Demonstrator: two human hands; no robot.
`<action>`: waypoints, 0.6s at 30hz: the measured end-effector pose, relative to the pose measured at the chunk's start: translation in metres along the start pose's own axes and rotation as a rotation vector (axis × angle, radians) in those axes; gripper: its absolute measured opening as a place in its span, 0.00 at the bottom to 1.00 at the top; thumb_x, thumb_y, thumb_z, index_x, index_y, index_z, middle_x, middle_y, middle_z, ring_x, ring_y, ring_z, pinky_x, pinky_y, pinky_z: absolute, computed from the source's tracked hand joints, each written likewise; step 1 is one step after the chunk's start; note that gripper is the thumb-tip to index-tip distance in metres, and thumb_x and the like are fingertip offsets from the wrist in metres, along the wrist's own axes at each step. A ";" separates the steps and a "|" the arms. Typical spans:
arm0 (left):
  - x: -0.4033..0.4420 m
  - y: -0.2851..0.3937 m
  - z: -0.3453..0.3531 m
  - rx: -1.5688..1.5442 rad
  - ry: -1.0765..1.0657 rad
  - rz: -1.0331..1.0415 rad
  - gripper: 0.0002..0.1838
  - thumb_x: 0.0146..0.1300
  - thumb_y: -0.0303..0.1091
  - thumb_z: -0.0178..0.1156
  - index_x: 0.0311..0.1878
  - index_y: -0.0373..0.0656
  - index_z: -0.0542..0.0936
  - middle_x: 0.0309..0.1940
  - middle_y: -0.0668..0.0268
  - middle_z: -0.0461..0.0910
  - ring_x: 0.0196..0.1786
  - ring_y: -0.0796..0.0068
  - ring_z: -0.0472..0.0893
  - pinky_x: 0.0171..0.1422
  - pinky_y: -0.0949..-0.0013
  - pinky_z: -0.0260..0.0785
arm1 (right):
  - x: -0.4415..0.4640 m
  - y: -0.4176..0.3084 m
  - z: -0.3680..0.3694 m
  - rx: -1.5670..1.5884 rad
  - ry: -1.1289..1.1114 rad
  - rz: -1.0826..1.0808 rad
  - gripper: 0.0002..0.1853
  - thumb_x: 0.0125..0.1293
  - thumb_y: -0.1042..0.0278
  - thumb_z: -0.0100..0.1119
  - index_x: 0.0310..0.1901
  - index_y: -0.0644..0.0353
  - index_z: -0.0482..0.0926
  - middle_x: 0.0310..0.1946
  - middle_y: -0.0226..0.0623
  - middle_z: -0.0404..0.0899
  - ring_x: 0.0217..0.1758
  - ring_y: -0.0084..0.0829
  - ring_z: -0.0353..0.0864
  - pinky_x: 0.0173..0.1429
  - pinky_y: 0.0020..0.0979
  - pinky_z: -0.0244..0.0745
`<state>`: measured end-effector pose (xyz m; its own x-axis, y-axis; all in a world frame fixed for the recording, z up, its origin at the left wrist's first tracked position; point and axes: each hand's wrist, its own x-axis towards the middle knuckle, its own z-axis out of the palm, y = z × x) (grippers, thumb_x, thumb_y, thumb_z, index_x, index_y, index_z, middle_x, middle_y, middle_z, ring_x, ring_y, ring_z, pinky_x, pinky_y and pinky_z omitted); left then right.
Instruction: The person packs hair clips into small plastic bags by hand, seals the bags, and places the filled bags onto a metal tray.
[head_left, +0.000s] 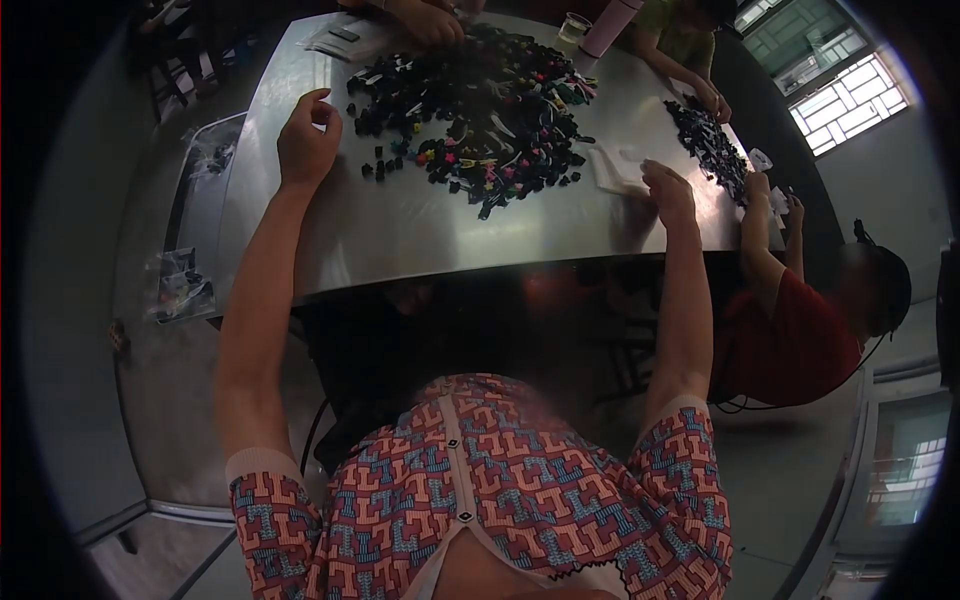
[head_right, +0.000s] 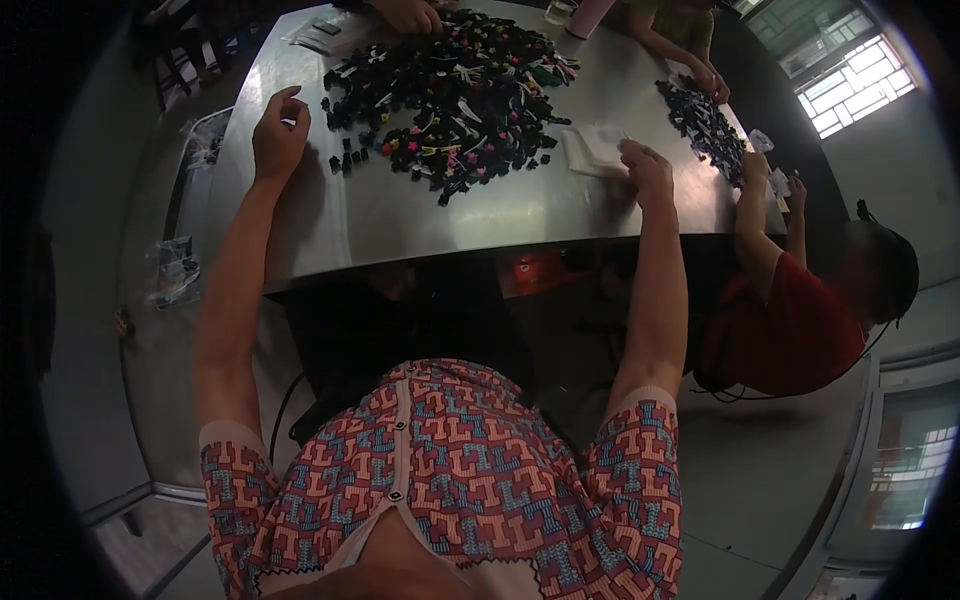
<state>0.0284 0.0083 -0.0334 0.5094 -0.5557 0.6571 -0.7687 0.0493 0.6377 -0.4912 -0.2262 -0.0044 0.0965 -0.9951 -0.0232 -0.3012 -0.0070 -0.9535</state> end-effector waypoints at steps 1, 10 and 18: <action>0.000 0.000 0.000 0.000 -0.007 -0.006 0.18 0.62 0.31 0.62 0.56 0.43 0.79 0.37 0.66 0.85 0.39 0.71 0.85 0.47 0.68 0.77 | 0.006 0.006 -0.004 0.083 -0.015 0.001 0.21 0.67 0.56 0.64 0.53 0.62 0.83 0.43 0.33 0.84 0.44 0.22 0.80 0.43 0.22 0.72; -0.001 0.005 -0.003 -0.054 -0.009 -0.007 0.17 0.63 0.29 0.61 0.56 0.43 0.79 0.35 0.65 0.86 0.37 0.72 0.85 0.43 0.69 0.77 | -0.020 -0.017 0.002 0.261 0.044 0.024 0.15 0.66 0.59 0.67 0.44 0.64 0.85 0.35 0.32 0.85 0.34 0.18 0.78 0.30 0.19 0.65; 0.004 0.048 -0.005 -0.242 -0.253 -0.204 0.12 0.69 0.37 0.62 0.45 0.39 0.84 0.33 0.64 0.86 0.35 0.74 0.84 0.43 0.72 0.75 | -0.049 -0.079 0.085 -0.174 0.171 -0.555 0.13 0.66 0.61 0.66 0.41 0.64 0.85 0.34 0.41 0.86 0.39 0.30 0.83 0.48 0.30 0.74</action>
<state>-0.0043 0.0129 0.0018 0.5075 -0.7595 0.4069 -0.5334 0.0940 0.8406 -0.3911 -0.1686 0.0462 0.1341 -0.8398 0.5261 -0.4019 -0.5314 -0.7458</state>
